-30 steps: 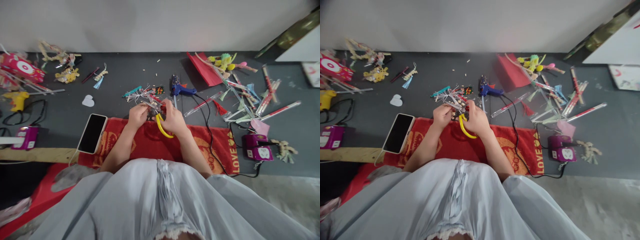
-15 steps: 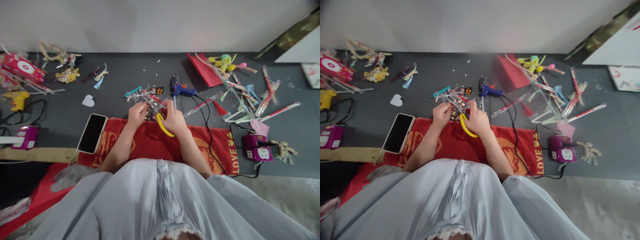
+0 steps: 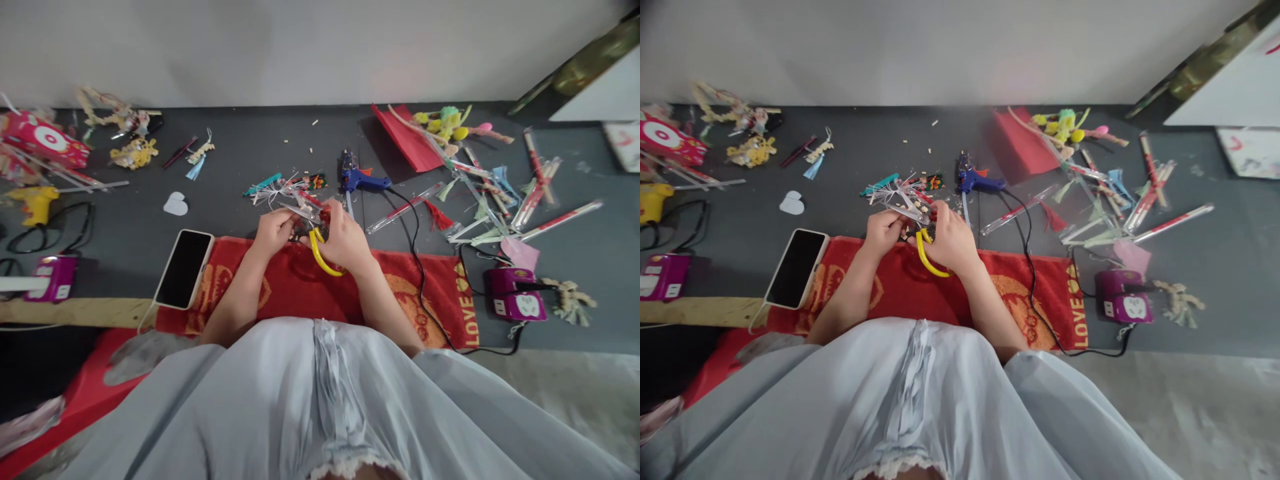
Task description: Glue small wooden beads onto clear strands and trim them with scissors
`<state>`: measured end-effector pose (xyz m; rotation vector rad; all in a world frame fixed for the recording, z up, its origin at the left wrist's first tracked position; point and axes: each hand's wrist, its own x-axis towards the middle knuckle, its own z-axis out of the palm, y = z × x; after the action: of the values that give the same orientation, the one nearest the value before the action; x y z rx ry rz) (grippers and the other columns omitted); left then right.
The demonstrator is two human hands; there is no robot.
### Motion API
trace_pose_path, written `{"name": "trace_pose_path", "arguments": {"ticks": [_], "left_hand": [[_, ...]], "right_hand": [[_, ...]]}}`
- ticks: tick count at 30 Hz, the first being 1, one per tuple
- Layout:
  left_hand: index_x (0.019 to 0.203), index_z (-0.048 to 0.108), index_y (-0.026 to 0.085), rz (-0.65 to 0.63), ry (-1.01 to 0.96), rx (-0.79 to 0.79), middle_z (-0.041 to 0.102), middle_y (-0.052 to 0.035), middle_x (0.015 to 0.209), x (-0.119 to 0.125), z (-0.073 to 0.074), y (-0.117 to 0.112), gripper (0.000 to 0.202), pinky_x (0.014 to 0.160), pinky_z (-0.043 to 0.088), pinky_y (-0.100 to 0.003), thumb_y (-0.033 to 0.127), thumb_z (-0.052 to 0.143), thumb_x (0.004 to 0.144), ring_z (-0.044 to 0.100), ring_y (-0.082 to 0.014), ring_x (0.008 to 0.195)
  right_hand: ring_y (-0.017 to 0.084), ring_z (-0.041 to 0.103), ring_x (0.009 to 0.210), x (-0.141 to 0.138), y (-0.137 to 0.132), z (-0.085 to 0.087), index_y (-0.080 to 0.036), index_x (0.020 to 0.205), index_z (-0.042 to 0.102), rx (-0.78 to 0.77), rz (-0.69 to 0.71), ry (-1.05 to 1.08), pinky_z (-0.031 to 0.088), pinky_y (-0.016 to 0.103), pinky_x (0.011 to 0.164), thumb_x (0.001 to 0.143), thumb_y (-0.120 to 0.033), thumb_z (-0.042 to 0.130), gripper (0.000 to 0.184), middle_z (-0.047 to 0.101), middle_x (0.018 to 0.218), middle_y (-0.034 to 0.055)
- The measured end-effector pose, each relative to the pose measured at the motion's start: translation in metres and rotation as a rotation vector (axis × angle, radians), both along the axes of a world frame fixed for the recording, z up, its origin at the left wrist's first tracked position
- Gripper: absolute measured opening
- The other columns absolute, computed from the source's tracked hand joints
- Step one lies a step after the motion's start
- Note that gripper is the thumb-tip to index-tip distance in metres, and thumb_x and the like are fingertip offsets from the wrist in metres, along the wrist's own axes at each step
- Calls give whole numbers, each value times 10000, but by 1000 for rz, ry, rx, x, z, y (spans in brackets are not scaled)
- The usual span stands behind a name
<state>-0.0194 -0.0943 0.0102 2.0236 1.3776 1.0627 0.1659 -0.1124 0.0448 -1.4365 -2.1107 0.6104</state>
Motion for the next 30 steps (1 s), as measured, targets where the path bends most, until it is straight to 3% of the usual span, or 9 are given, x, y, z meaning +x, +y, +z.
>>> {"name": "trace_pose_path", "arguments": {"ticks": [11,16,21,30], "left_hand": [[676,641,169,-28,46,76,707,-52,719,-1,-3,0,342,661,499,-230,281,410,902,668,-136,701],[680,644,174,-17,75,28,703,-48,712,-2,0,0,369,666,500,-234,326,400,910,655,-134,692],[652,618,175,49,85,42,651,-38,612,-6,2,0,420,594,449,-233,387,386,930,603,-124,599],[732,612,174,33,146,37,661,-46,669,-6,0,0,408,618,446,-241,386,339,949,605,-133,636]], "right_hand": [[330,627,1029,-1,1,-1,-122,1221,435,-6,1,-7,503,464,880,762,-569,582,657,653,1124,175],[337,650,995,0,0,3,-144,1223,442,-41,-22,-52,514,453,840,774,-551,555,617,671,1118,163],[324,685,798,-3,-2,9,-166,1235,441,-126,-91,-156,512,413,694,793,-536,523,583,715,919,109],[317,688,772,-5,-2,9,-173,1221,446,-138,-121,-173,500,390,654,789,-550,518,578,719,887,105]]}}
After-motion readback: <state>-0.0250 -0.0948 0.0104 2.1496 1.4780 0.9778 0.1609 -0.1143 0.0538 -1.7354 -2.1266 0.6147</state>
